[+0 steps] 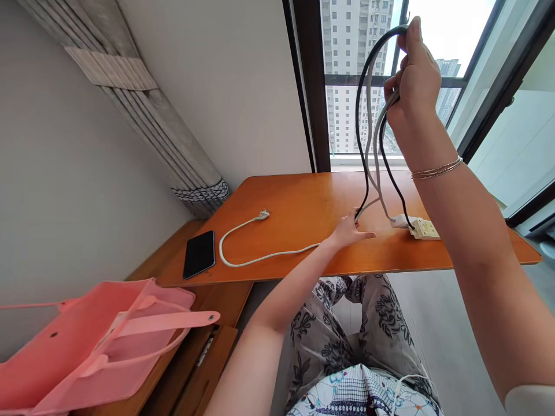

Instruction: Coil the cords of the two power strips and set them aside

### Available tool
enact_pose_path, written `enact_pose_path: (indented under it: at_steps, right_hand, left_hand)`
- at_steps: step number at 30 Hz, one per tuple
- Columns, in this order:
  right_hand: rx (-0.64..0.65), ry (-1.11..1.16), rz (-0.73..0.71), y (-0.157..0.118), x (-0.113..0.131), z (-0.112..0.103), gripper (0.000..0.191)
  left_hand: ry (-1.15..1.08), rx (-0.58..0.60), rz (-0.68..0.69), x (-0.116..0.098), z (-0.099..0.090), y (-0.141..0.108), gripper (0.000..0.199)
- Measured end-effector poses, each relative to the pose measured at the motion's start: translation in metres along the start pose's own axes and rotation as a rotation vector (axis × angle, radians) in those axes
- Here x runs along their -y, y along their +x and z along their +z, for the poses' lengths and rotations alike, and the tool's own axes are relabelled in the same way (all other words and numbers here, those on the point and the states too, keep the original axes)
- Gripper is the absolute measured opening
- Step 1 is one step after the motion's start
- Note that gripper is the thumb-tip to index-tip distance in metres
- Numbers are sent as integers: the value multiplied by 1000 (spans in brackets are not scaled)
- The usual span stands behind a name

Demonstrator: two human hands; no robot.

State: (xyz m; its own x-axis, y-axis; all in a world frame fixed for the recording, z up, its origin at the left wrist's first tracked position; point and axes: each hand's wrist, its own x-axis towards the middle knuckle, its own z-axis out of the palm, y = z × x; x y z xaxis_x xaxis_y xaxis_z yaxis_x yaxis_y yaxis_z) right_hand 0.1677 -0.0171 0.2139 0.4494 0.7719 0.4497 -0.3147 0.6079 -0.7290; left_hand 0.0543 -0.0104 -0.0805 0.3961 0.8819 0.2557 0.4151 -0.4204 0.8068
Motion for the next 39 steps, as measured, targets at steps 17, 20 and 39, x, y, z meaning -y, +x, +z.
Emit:
enact_pose_path:
  at_steps: [17,20,39]
  right_hand:
    - [-69,-172,-23,48,33,-52,29]
    - [-126,-327,111,69,31,-95,37]
    - [131,-615,333,58,5,-215,34]
  left_hand:
    - [-167,-310,-123,19,-7,18,24]
    - [-44,-331,-106,23,-46,13,27]
    - [360,-365,40,12,-99,7,18]
